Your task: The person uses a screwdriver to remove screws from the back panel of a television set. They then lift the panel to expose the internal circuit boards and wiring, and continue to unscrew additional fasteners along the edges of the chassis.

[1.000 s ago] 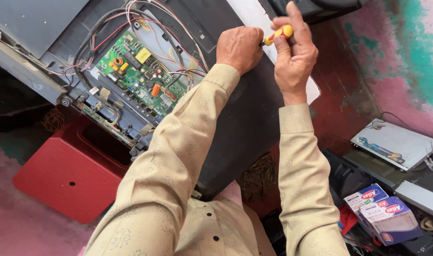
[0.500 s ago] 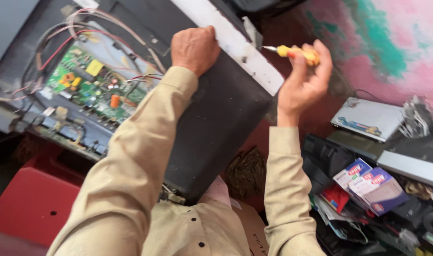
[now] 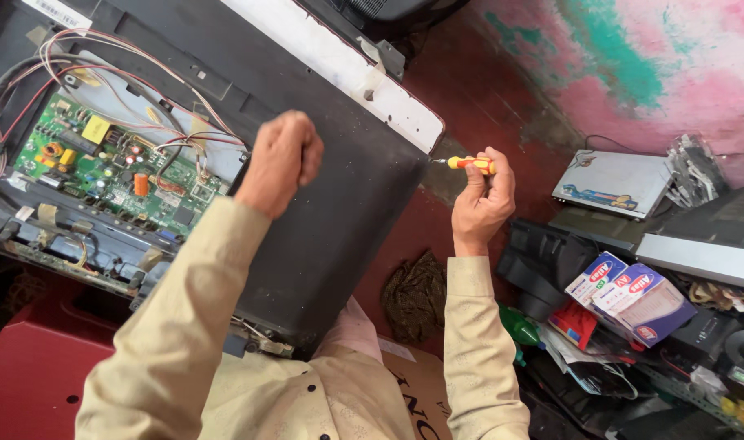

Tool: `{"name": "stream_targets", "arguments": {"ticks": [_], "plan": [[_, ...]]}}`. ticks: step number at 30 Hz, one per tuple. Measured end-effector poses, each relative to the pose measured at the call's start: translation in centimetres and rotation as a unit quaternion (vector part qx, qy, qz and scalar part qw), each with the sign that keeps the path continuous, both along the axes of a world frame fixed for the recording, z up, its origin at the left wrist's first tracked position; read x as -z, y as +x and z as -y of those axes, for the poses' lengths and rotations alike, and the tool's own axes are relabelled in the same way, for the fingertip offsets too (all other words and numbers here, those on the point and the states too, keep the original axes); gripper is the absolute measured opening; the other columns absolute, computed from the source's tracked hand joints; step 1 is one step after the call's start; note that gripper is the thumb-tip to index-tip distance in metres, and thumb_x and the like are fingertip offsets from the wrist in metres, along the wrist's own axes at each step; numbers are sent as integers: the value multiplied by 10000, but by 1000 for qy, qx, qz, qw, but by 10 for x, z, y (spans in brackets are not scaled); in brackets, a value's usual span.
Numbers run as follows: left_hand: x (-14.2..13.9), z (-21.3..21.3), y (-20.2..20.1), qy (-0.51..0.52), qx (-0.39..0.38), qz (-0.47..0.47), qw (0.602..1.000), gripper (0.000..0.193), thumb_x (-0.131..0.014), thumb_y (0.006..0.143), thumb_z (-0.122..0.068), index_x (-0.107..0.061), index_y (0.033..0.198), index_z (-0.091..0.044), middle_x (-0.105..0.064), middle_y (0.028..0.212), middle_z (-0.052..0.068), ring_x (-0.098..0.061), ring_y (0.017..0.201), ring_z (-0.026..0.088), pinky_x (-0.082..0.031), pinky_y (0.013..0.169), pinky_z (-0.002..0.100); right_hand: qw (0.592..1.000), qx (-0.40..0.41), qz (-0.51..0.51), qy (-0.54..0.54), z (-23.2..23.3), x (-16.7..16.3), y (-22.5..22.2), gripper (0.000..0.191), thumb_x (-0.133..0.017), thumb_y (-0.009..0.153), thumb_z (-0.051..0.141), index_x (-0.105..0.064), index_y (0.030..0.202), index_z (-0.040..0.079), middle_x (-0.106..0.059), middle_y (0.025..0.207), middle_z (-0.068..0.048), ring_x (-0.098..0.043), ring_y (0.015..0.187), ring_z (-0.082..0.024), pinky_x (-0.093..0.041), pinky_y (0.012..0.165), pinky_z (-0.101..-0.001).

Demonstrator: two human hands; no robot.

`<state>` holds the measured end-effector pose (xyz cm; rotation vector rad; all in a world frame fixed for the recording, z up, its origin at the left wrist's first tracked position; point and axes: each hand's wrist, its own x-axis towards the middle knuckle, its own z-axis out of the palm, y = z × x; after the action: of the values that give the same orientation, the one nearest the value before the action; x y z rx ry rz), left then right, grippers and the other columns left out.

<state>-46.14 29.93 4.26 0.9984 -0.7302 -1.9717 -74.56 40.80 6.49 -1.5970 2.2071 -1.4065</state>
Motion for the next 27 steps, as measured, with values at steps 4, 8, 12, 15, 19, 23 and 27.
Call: {"name": "stream_targets", "arguments": {"ticks": [4, 8, 12, 15, 19, 23, 27], "plan": [[-15, -50, 11, 95, 49, -39, 994, 347, -515, 1082, -303, -504, 808, -91, -505, 663, 16, -444, 532, 89, -353, 461, 266, 1000, -4, -8, -1, -1, 2, 2, 233, -700, 1051, 65, -630, 1259, -13, -684, 1124, -129, -727, 999, -217, -604, 895, -328], [-17, -85, 17, 108, 71, -47, 990, 245, -570, 1057, -267, -575, 897, -81, -575, 771, 10, -516, 629, 87, -412, 545, 251, 1000, -5, -20, -11, -3, 4, 2, 245, -693, 1062, 79, -623, 1281, -5, -673, 1142, -118, -722, 1017, -216, -614, 889, -335], [-13, -106, 21, 116, 91, -27, 989, 144, -579, 1038, -205, -589, 974, -77, -615, 849, 9, -556, 677, 85, -455, 591, 247, 998, 42, -43, 3, -4, 3, 1, 266, -739, 1043, 103, -647, 1271, 3, -676, 1084, -97, -714, 953, -193, -599, 814, -321], [-9, -117, 23, 108, 90, -37, 989, 126, -580, 1039, -183, -593, 1001, -63, -632, 883, 16, -566, 703, 85, -475, 619, 248, 996, 87, -12, 33, -3, -1, -1, 291, -787, 996, 140, -677, 1235, 16, -673, 1004, -82, -672, 832, -179, -553, 719, -317], [-7, -127, 22, 116, 89, -50, 988, 77, -554, 1031, -109, -604, 1027, -51, -652, 902, 23, -568, 722, 82, -477, 634, 242, 998, 20, -61, 12, -4, -10, -1, 277, -827, 963, 138, -684, 1179, 41, -667, 1003, -83, -703, 885, -184, -582, 787, -314], [-8, -135, 16, 98, 110, -22, 989, 161, -487, 950, 5, -626, 1015, -44, -658, 882, 16, -557, 696, 79, -471, 617, 238, 993, -70, -94, 34, -2, -21, -3, 241, -772, 986, 69, -695, 1213, 44, -696, 1110, -110, -714, 973, -231, -584, 857, -341], [-6, -143, 9, 90, 124, 5, 988, 201, -464, 923, 23, -644, 977, -47, -650, 856, 3, -557, 696, 67, -470, 613, 232, 988, -146, -33, 45, 0, -27, -6, 255, -689, 1021, 15, -685, 1274, 50, -700, 1238, -127, -733, 1053, -241, -607, 926, -350]]}}
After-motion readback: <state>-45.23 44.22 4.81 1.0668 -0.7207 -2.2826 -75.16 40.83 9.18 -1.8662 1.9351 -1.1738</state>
